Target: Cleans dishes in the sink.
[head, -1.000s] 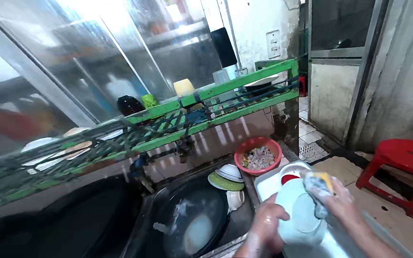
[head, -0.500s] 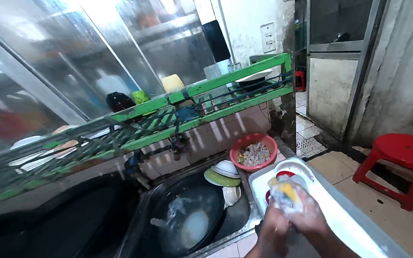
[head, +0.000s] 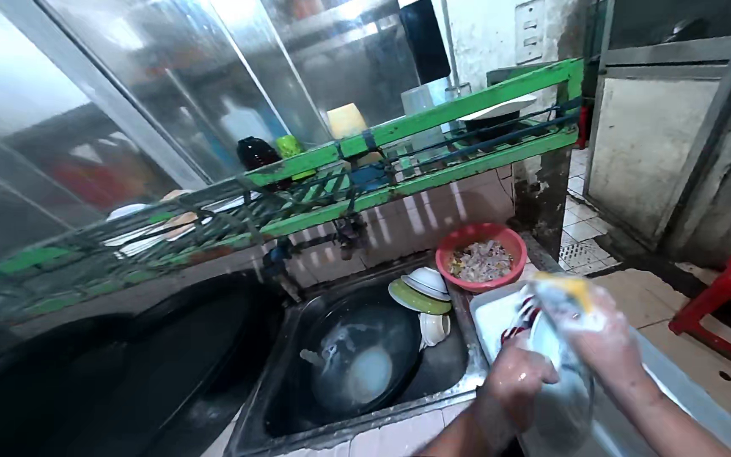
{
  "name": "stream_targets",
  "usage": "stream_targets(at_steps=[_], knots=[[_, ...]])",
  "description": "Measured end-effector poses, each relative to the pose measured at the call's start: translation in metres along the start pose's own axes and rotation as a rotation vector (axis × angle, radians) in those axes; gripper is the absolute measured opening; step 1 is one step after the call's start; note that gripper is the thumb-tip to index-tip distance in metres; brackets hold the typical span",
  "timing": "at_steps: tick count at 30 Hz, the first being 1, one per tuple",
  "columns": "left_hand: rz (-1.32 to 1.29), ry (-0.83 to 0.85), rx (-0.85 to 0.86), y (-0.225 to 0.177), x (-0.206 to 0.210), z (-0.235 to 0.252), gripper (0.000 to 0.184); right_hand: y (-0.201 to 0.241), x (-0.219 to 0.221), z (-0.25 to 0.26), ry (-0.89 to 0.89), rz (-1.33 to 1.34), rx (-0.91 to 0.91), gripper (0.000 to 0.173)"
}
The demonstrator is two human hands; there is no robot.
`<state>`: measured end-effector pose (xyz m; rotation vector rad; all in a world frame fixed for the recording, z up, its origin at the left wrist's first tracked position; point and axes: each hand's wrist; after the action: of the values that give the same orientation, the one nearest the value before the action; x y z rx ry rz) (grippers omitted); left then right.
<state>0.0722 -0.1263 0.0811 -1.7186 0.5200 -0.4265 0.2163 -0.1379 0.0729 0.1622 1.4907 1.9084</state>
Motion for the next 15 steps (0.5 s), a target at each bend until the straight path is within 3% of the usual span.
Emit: stream_targets(at_steps=[2,5,7,12,14,15], knots=[[-0.087,0.015,-0.022,0.005,0.004,-0.006,0.055,-0.002,-0.011,0.009,-0.035,0.024,0.185,0.049],[-0.166,0.137,-0.046,0.01,-0.004,-0.001,0.028,-0.003,-0.006,-0.009,0.076,-0.18,-0.124,0.049],[-0.193,0.145,-0.048,0.009,-0.01,0.0,0.02,-0.006,0.006,-0.017,0.098,-0.206,-0.291,0.049],[-0.509,-0.21,-0.168,-0.001,-0.013,-0.002,0.029,-0.025,-0.019,0.008,-0.011,-0.146,0.282,0.052],[-0.674,-0.25,-0.148,0.002,-0.009,0.007,0.021,-0.021,-0.009,-0.01,-0.023,-0.128,0.232,0.056],[-0.747,-0.222,-0.116,0.005,-0.006,0.012,0.024,-0.021,0.004,-0.026,-0.027,-0.104,0.08,0.053]])
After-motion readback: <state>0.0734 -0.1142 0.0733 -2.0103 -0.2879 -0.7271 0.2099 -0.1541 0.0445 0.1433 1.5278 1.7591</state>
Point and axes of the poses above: each hand's wrist, its own z-axis towards the middle knuckle, its own x-axis out of the palm, y = z × x, and after that the axes turned 4 degrees about z, right-handed
